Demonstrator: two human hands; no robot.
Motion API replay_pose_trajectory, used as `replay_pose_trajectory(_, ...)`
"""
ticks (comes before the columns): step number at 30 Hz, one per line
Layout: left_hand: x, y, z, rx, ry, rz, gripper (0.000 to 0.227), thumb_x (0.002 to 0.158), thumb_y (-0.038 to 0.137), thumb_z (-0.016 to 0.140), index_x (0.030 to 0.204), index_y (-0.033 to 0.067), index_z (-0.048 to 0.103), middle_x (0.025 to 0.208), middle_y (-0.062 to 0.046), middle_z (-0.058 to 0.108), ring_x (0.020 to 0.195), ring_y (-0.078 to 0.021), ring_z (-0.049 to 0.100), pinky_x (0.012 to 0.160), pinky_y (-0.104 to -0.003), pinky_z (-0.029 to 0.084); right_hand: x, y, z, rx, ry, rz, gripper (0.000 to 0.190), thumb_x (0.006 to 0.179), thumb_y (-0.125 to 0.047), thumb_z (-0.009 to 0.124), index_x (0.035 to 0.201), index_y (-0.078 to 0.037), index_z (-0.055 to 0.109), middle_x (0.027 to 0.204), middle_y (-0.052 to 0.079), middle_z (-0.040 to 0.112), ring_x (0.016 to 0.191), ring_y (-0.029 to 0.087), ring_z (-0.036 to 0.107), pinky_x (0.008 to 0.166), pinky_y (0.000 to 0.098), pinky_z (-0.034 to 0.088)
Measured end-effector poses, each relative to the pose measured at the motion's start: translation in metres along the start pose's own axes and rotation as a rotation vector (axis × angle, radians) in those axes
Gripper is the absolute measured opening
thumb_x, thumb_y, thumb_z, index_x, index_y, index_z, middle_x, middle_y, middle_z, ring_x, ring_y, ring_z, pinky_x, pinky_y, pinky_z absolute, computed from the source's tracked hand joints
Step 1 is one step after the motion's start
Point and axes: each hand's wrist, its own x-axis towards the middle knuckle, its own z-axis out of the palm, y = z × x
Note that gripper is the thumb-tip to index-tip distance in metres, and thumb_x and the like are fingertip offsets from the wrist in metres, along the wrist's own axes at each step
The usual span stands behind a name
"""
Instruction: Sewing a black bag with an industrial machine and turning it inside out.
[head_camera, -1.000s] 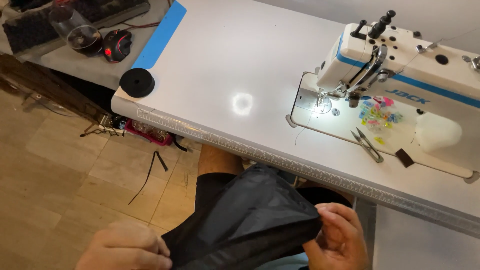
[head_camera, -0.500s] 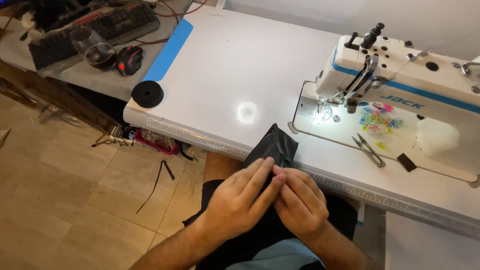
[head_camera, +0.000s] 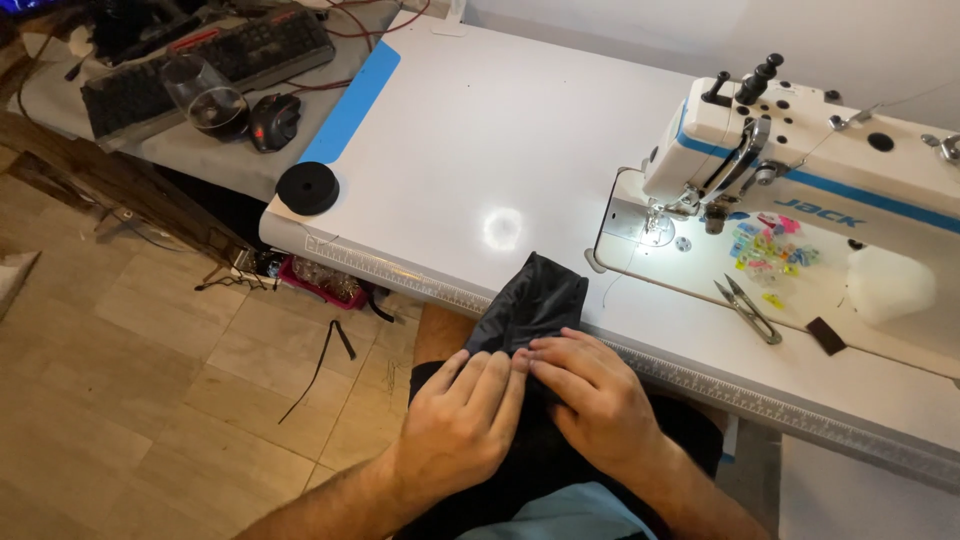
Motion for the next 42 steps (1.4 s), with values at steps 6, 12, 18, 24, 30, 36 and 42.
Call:
replay_pose_trajectory(6,-0.034,0.007,-0.006,-0.284,-0.215,-0.142,0.031,0.095,0.001,0.045,0.114,-0.0059,0.068,0.083,-0.011,0.060,0.069,-0.0289,0.059,0.070,-0.040,0.050,0.015,-0.001,-0.022,0.150,-0.563,-0.055,0.049,0.062,0.006,0.069,0.111,-0.004,0.069,0.117,0.013,0.071,0.111,0.030,0.067,0.110,0.0503,0.045)
replay_pose_trajectory(12,-0.050,-0.009,0.009,-0.341,-0.401,-0.425,0.009,0.098,0.019,0.061,0.096,0.0108,0.062,0.078,-0.003,0.061,0.060,-0.0266,0.062,0.041,-0.042,0.045,-0.008,-0.012,0.013,-0.074,-0.121,-0.024,0.057,0.074,-0.004,0.079,0.126,-0.006,0.056,0.121,0.019,0.060,0.108,0.034,0.063,0.100,0.0501,0.050)
replay_pose_trajectory(18,-0.031,-0.009,0.012,-0.375,0.006,-0.416,0.015,0.097,0.005,0.062,0.111,-0.0019,0.063,0.086,-0.012,0.061,0.069,-0.0285,0.062,0.057,-0.039,0.051,-0.013,-0.019,0.028,-0.214,0.329,-0.053,0.040,0.092,0.004,0.074,0.126,0.001,0.052,0.112,0.026,0.063,0.097,0.036,0.071,0.085,0.0453,0.064)
replay_pose_trajectory(24,-0.002,-0.014,0.021,-0.375,0.246,-0.366,0.017,0.099,0.003,0.063,0.111,-0.0098,0.063,0.096,-0.018,0.068,0.081,-0.0304,0.070,0.070,-0.037,0.061,0.016,0.002,-0.007,-0.143,0.309,0.003,0.027,0.093,0.008,0.076,0.119,0.005,0.068,0.092,0.016,0.069,0.071,0.024,0.066,0.063,0.0317,0.056)
replay_pose_trajectory(30,-0.009,-0.009,0.036,-0.334,0.343,-0.411,0.027,0.094,0.008,0.070,0.115,-0.0082,0.074,0.086,-0.015,0.067,0.071,-0.0299,0.069,0.060,-0.035,0.060,0.010,0.017,-0.005,-0.120,0.419,-0.005,0.021,0.086,0.008,0.078,0.107,0.005,0.079,0.077,0.013,0.070,0.059,0.025,0.067,0.052,0.0349,0.058)
replay_pose_trajectory(36,-0.024,-0.017,0.023,-0.377,0.193,-0.432,0.040,0.100,-0.007,0.070,0.137,-0.0010,0.059,0.096,-0.011,0.059,0.078,-0.0218,0.058,0.064,-0.030,0.052,0.000,0.004,-0.016,-0.091,0.288,0.093,0.011,0.092,0.009,0.072,0.102,0.007,0.070,0.096,0.021,0.072,0.085,0.031,0.074,0.076,0.0347,0.065)
replay_pose_trajectory(42,-0.029,-0.018,0.022,-0.394,0.193,-0.436,0.043,0.100,-0.008,0.069,0.140,0.0004,0.057,0.097,-0.011,0.059,0.081,-0.0223,0.059,0.068,-0.030,0.053,-0.006,0.002,-0.012,-0.139,0.318,0.030,0.009,0.092,0.013,0.070,0.098,0.007,0.069,0.091,0.020,0.071,0.085,0.034,0.075,0.079,0.0410,0.067)
